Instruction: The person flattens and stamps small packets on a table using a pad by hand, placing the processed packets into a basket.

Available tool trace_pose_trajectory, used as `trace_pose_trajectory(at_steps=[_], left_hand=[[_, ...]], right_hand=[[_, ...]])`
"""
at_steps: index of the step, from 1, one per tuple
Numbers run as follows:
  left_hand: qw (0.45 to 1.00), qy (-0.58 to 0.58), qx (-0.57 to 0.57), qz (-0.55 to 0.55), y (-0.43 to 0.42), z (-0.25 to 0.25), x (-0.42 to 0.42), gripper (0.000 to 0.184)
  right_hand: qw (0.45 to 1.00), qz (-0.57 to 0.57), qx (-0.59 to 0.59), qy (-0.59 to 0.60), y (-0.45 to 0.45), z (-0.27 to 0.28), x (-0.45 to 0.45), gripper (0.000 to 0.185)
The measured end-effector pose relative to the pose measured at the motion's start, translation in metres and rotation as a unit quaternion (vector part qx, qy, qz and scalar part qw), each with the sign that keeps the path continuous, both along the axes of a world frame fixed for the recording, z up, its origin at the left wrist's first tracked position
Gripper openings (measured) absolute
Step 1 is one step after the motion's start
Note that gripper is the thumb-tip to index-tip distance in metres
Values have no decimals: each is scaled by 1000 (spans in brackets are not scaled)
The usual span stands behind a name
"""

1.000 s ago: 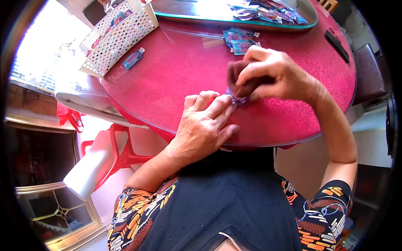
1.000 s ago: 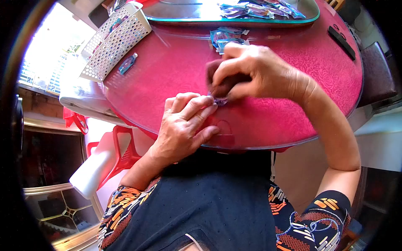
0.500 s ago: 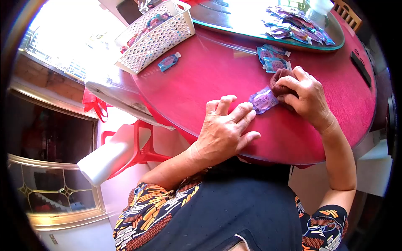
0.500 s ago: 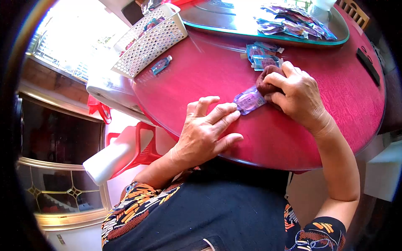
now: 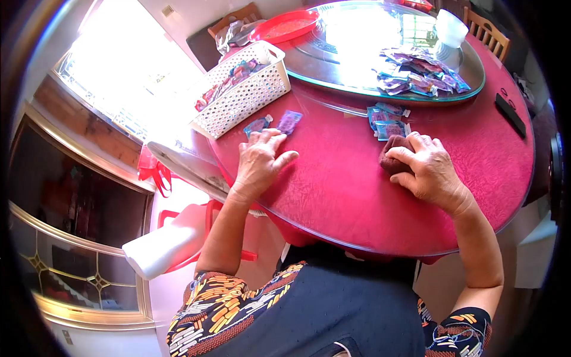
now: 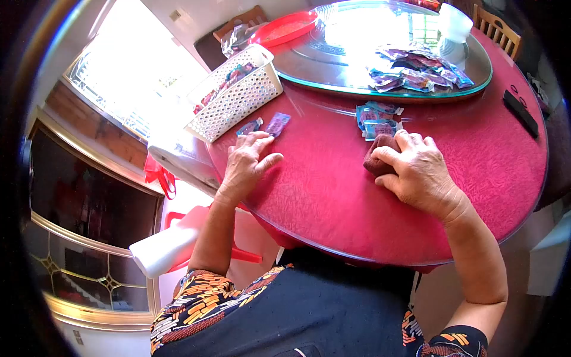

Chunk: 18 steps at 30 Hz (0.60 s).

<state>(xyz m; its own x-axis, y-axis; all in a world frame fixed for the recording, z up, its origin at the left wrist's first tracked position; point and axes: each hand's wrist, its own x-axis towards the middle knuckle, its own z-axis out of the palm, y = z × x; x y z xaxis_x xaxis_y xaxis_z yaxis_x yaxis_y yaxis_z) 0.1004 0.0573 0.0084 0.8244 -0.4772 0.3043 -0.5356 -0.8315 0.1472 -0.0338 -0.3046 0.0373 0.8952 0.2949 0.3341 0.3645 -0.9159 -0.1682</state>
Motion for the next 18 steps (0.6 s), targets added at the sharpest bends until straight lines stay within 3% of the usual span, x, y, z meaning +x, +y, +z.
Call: trace_pose_trajectory(at_steps=[5, 7, 11, 12, 14, 15, 18], left_hand=[[995, -38, 56, 71, 9, -1, 32, 61], [993, -42, 62, 97, -1, 8, 30, 59], [980, -57, -140, -132, -29, 1, 18, 47], [962, -3, -187, -198, -44, 7, 6, 46], [939, 96, -221, -245, -74, 17, -21, 44], [923, 141, -237, -267, -87, 19, -30, 43], [905, 120, -235, -334, -117, 12, -42, 54]], right_hand=[[1000, -17, -12, -14, 2, -9, 1, 45], [998, 32, 7, -51, -1, -12, 4, 33], [986, 124, 94, -64, -3, -9, 8, 34], [981, 132, 137, -42, -2, -6, 9, 38], [963, 142, 228, 4, -2, -6, 8, 47], [966, 136, 219, -8, -1, -7, 9, 60], [955, 126, 264, 54, -6, -5, 11, 68]])
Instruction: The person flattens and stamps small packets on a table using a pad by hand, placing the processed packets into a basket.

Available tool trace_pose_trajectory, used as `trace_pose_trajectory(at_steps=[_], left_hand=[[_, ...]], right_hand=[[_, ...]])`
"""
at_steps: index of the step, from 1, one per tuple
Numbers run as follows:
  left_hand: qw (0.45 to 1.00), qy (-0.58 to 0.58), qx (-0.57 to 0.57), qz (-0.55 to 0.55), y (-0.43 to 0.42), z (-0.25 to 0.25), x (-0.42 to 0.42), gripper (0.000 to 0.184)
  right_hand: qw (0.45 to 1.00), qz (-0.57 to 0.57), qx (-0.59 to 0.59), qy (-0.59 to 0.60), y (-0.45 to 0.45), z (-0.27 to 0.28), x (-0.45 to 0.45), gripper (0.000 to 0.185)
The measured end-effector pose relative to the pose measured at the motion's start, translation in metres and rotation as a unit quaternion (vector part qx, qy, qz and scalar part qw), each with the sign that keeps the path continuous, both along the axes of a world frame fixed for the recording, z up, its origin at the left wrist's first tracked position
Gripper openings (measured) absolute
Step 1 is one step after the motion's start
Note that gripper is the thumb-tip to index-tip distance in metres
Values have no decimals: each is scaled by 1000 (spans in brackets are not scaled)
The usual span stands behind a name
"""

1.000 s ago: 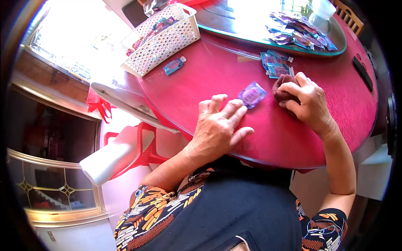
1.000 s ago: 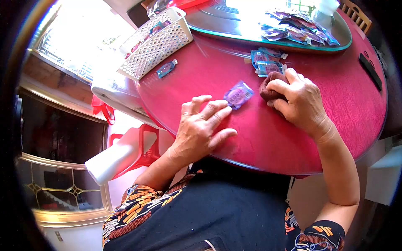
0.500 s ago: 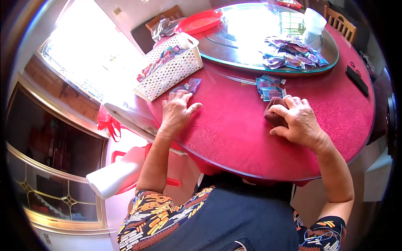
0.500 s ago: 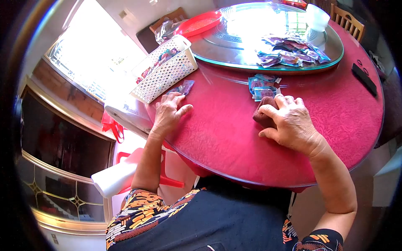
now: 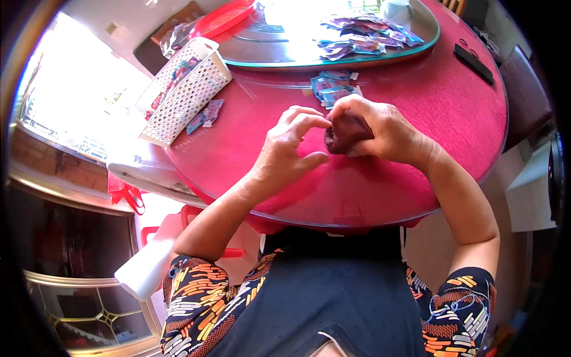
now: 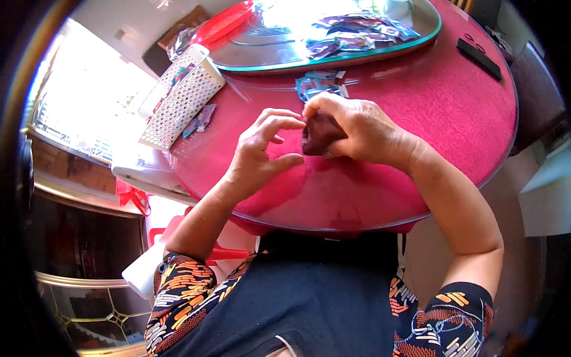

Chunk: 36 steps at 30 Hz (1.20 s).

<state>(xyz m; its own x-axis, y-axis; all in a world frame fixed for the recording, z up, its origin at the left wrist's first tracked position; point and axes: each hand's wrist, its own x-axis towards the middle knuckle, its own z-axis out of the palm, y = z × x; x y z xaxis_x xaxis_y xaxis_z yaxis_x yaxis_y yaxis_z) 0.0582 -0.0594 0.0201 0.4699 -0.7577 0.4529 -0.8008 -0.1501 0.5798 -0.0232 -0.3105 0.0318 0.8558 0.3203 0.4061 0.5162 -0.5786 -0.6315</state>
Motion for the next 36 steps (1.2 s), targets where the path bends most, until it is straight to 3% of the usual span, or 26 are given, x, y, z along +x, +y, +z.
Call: trace_pose_trajectory(at_steps=[2, 7, 13, 17, 20, 23, 24, 27, 28, 32, 36], left_hand=[[1000, -22, -17, -15, -14, -8, -2, 66], [999, 10, -23, 41, -22, -8, -9, 69], [993, 101, -13, 65, -14, -10, -9, 74], [987, 143, -37, 63, -14, -7, -9, 76], [991, 123, -50, 32, -13, -8, -8, 69], [993, 50, -106, -27, -11, -22, 5, 51], [993, 47, -111, -4, -12, -16, -1, 41], [994, -12, -106, 19, -5, -10, -3, 34], [992, -45, -120, 16, -5, -12, -1, 36], [992, 63, -108, -5, -3, -11, -5, 37], [988, 127, -83, -20, -6, -7, -7, 32]], right_hand=[[1000, -8, 10, 19, 0, 2, -1, 69], [1000, 17, -7, -3, -7, 2, 0, 77], [983, -45, 77, 160, -13, 21, -3, 75], [999, -7, 39, 28, -10, 11, -2, 65], [999, 32, 24, -36, 0, 15, -8, 60], [994, 67, -13, -91, 4, 18, -9, 62], [996, 59, -5, -72, 4, 16, -9, 61], [993, -3, -50, -105, -6, 19, -9, 59], [994, -19, -47, -98, -7, 21, -9, 47], [994, 14, -78, -76, -8, 14, -8, 28], [993, 31, -87, -68, -10, 17, -9, 23]])
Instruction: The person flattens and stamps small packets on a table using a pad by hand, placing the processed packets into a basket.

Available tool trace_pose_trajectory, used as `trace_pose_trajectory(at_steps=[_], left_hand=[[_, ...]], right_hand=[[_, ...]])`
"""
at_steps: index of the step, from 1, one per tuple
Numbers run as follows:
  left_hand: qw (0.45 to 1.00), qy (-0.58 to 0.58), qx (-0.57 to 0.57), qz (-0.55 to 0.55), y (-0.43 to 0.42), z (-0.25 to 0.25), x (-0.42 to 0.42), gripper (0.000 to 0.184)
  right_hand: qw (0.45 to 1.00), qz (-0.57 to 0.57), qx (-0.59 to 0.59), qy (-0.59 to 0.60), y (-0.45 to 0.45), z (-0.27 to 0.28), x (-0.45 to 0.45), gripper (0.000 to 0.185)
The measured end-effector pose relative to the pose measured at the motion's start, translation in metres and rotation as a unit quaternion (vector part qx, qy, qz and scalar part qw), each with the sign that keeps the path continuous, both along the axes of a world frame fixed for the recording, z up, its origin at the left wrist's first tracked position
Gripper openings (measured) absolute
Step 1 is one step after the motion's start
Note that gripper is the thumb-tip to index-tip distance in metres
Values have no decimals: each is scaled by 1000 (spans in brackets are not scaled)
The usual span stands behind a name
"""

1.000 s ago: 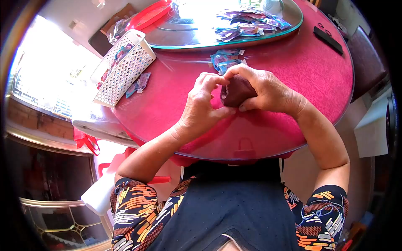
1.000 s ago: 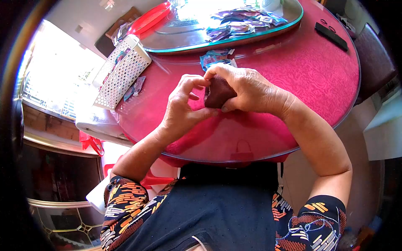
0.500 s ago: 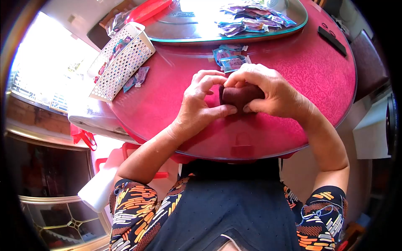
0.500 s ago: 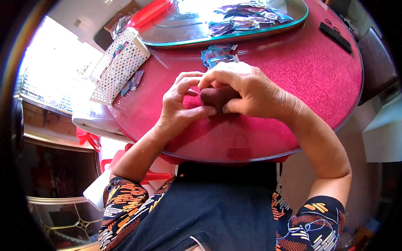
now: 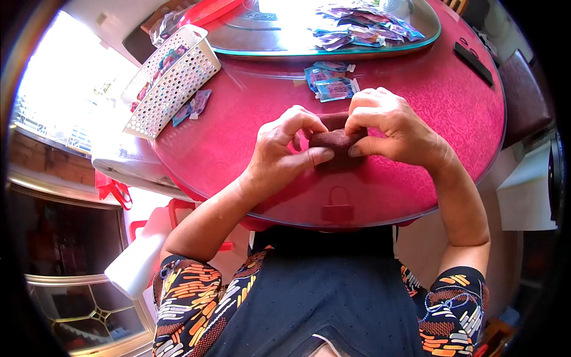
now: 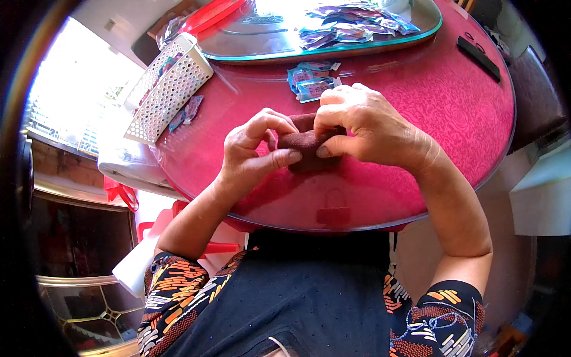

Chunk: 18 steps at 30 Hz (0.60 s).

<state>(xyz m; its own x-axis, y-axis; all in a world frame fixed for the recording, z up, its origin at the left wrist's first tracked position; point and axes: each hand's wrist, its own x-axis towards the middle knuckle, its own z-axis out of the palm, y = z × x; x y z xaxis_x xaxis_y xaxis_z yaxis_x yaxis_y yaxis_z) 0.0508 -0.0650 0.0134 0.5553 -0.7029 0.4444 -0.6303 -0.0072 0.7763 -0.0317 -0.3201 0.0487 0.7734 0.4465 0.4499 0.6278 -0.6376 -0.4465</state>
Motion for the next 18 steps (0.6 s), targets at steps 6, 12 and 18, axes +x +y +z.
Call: trace_pose_trajectory(at_steps=[6, 12, 18], left_hand=[[983, 176, -40, 46, -10, -15, 0, 26], [989, -57, 50, 127, -17, -17, 10, 30], [994, -30, 70, 84, -15, 1, 0, 51]], right_hand=[[997, -72, -10, -28, 4, -9, 5, 17], [989, -144, 5, -22, 5, -29, 15, 26], [983, -57, 123, 128, 12, -11, 8, 43]])
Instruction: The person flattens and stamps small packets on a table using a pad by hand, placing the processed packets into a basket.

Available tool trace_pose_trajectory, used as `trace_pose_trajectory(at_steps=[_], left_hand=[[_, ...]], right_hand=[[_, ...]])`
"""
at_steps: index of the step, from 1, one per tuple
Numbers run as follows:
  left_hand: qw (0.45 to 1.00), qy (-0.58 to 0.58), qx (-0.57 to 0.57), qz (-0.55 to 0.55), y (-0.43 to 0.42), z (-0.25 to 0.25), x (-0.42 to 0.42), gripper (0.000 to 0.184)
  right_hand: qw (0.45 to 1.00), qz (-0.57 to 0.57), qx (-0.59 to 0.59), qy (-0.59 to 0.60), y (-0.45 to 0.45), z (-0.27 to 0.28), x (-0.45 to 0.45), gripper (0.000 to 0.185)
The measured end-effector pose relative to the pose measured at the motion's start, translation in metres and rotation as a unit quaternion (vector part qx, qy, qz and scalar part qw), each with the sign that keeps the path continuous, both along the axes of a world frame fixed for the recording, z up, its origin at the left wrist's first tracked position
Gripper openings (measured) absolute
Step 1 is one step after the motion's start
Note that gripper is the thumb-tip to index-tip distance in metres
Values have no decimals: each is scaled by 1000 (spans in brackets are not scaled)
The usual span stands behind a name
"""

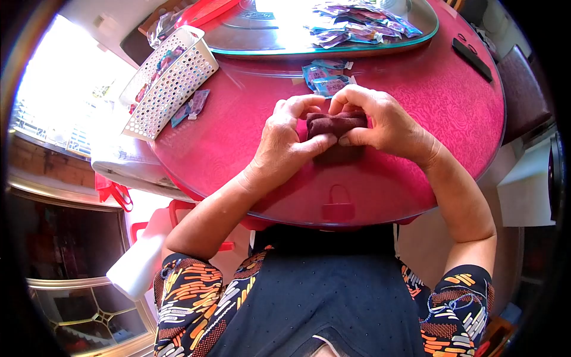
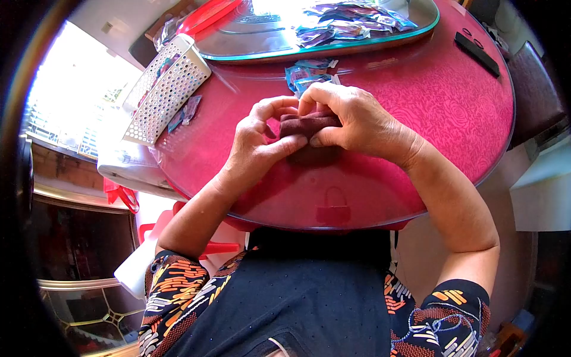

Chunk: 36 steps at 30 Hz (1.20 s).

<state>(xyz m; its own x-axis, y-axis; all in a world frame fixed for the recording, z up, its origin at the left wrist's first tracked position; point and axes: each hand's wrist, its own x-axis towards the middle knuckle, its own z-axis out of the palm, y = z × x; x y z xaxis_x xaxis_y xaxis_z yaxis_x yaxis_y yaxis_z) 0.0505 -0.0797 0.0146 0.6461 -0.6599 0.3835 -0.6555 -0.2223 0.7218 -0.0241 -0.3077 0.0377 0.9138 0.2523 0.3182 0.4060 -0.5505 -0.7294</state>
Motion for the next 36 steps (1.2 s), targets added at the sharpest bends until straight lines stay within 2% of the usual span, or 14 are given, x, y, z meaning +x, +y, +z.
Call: trace_pose_trajectory(at_steps=[2, 5, 8, 11, 15, 18, 21, 24, 27, 28, 31, 33, 34, 36], left_hand=[[999, 6, 2, -32, 1, 6, -1, 58], [978, 172, -53, -106, 4, -1, 1, 62], [919, 316, -192, -136, 2, -9, -2, 63], [913, 352, -161, -127, 7, 1, -1, 62], [913, 359, -161, -112, 3, 1, -4, 58], [972, 201, -89, -86, 4, -10, -1, 54], [980, 169, -88, -48, 0, -12, -2, 46], [976, 192, -92, -54, 1, -13, -2, 41], [981, 161, -69, -84, 6, -7, -1, 30], [974, 194, -79, -90, 7, -6, -1, 28], [950, 277, -103, -106, 9, -4, -1, 23], [937, 311, -110, -116, 8, -1, 0, 23], [940, 301, -112, -117, 7, -4, 1, 22], [945, 281, -115, -118, 4, -10, 2, 21]], right_hand=[[999, 24, 22, 16, -3, 3, -1, 45], [997, 33, 69, 30, -1, 2, -2, 48], [992, 33, 95, 82, 5, 6, -5, 53], [987, 33, 99, 123, 4, 9, -5, 53], [983, 37, 117, 140, -1, 4, -3, 48], [991, 28, 84, 104, 3, 4, -3, 39], [997, 24, 59, 47, 7, -4, -4, 31], [999, 27, 30, 23, 5, -3, -4, 28], [999, 36, 10, 2, 2, -2, -3, 24], [999, 41, 7, -7, 2, -2, -2, 22], [997, 28, 62, 23, 2, 6, -6, 21], [992, 36, 71, 95, -4, 10, -4, 23], [988, 40, 75, 131, -6, 11, -3, 24], [989, 42, 59, 127, -6, 7, -1, 27]])
